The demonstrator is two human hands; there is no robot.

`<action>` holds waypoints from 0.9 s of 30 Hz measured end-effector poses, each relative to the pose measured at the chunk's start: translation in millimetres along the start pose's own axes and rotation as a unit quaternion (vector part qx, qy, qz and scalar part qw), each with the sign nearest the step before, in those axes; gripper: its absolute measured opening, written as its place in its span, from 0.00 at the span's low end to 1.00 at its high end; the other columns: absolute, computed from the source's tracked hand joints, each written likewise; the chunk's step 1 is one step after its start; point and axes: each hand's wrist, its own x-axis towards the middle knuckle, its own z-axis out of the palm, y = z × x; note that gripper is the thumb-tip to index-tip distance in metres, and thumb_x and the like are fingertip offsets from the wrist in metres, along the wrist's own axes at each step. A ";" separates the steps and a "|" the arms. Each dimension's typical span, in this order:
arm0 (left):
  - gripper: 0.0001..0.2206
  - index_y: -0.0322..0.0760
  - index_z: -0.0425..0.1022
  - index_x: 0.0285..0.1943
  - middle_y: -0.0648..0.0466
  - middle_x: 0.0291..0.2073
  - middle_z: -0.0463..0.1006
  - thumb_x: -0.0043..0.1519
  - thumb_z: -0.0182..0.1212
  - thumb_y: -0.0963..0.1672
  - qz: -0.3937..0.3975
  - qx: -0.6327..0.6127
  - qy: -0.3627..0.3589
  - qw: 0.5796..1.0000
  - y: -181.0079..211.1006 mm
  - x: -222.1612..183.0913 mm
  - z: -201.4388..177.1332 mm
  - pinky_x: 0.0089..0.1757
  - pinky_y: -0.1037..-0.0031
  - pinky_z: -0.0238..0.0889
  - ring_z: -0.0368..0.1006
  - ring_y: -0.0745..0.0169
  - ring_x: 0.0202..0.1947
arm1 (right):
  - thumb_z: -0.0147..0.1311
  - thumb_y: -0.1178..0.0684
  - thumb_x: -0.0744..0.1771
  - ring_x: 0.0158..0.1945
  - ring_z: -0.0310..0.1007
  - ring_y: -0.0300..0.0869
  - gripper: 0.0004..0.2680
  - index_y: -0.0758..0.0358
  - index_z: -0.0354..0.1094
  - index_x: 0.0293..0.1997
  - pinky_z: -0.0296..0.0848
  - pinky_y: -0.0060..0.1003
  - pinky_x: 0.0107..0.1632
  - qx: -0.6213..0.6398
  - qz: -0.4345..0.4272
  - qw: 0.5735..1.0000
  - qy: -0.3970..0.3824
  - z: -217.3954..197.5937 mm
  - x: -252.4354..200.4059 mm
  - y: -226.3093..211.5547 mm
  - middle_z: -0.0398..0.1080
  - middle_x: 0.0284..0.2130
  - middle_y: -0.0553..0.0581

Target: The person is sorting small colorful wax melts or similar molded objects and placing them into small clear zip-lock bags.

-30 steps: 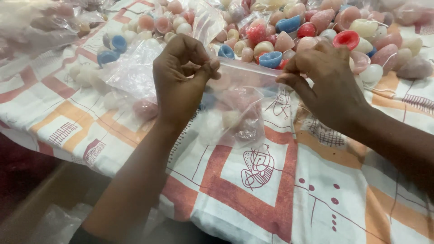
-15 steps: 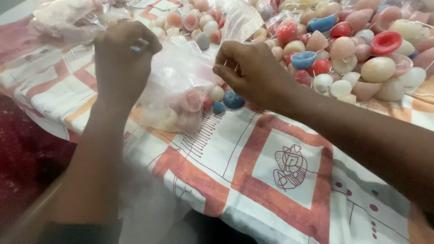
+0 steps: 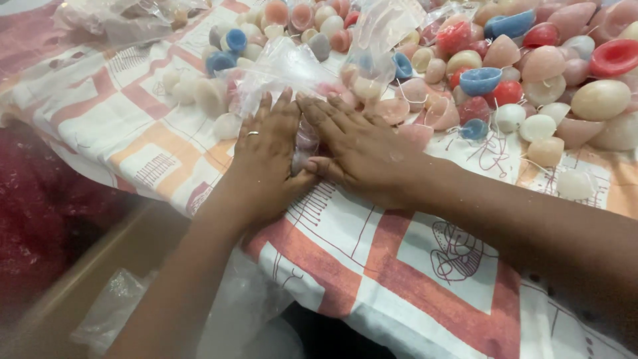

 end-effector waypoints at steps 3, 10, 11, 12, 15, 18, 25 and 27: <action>0.48 0.35 0.36 0.81 0.40 0.79 0.39 0.60 0.60 0.59 0.047 0.013 0.005 0.999 -20.4 8.8 8.6 0.69 0.48 0.25 0.29 0.35 0.78 | 0.34 0.34 0.72 0.78 0.30 0.60 0.31 0.64 0.27 0.78 0.34 0.62 0.70 0.015 0.012 0.999 -0.037 4.3 2.6 4.9 0.37 0.76 0.69; 0.48 0.36 0.37 0.81 0.44 0.80 0.39 0.61 0.56 0.61 0.052 0.023 -0.046 0.997 -16.0 -5.1 -19.5 0.70 0.50 0.22 0.30 0.42 0.80 | 0.35 0.27 0.69 0.77 0.28 0.57 0.36 0.69 0.27 0.77 0.29 0.63 0.72 -0.078 0.059 0.992 -0.078 -3.7 7.4 -31.8 0.36 0.75 0.67; 0.46 0.33 0.38 0.81 0.40 0.79 0.39 0.63 0.55 0.60 0.057 0.039 -0.026 0.997 -10.0 -14.8 -24.7 0.70 0.50 0.23 0.30 0.40 0.79 | 0.36 0.26 0.69 0.77 0.30 0.59 0.36 0.70 0.31 0.76 0.30 0.64 0.71 -0.119 0.050 0.990 -0.048 -4.0 5.1 -40.2 0.38 0.74 0.68; 0.43 0.30 0.40 0.80 0.37 0.79 0.39 0.65 0.54 0.59 0.063 0.055 -0.005 0.996 -4.5 -24.8 -29.9 0.69 0.50 0.23 0.30 0.38 0.78 | 0.37 0.26 0.69 0.77 0.31 0.61 0.36 0.70 0.35 0.76 0.32 0.64 0.71 -0.158 0.041 0.986 -0.018 -3.8 3.3 -49.0 0.40 0.74 0.70; 0.38 0.23 0.44 0.79 0.35 0.77 0.43 0.69 0.52 0.55 0.005 0.100 0.027 0.995 19.1 -80.3 -58.7 0.70 0.51 0.26 0.34 0.39 0.79 | 0.40 0.30 0.69 0.76 0.36 0.64 0.34 0.74 0.40 0.74 0.36 0.62 0.69 -0.117 -0.061 0.989 0.067 -2.4 -5.9 -92.6 0.44 0.72 0.74; 0.36 0.21 0.49 0.75 0.35 0.75 0.49 0.63 0.53 0.51 -0.028 0.148 -0.015 0.989 26.1 -136.3 -85.2 0.68 0.52 0.30 0.39 0.38 0.76 | 0.40 0.35 0.69 0.77 0.37 0.63 0.32 0.77 0.40 0.74 0.38 0.58 0.71 -0.076 -0.128 0.988 0.032 8.5 -7.3 -137.1 0.46 0.73 0.73; 0.31 0.21 0.57 0.71 0.36 0.71 0.56 0.63 0.53 0.49 -0.091 0.147 -0.082 0.982 -21.3 -257.1 -69.3 0.66 0.50 0.35 0.45 0.39 0.74 | 0.46 0.50 0.61 0.76 0.39 0.64 0.31 0.80 0.45 0.71 0.45 0.60 0.70 -0.168 -0.271 0.943 -0.096 96.8 18.3 -207.9 0.46 0.72 0.74; 0.29 0.25 0.59 0.70 0.38 0.71 0.58 0.63 0.55 0.47 -0.122 0.117 -0.122 0.978 -41.1 -288.7 -51.6 0.66 0.49 0.38 0.47 0.37 0.73 | 0.46 0.46 0.61 0.76 0.45 0.61 0.32 0.78 0.48 0.71 0.49 0.57 0.70 -0.174 -0.269 0.944 -0.085 150.8 21.6 -217.8 0.51 0.71 0.73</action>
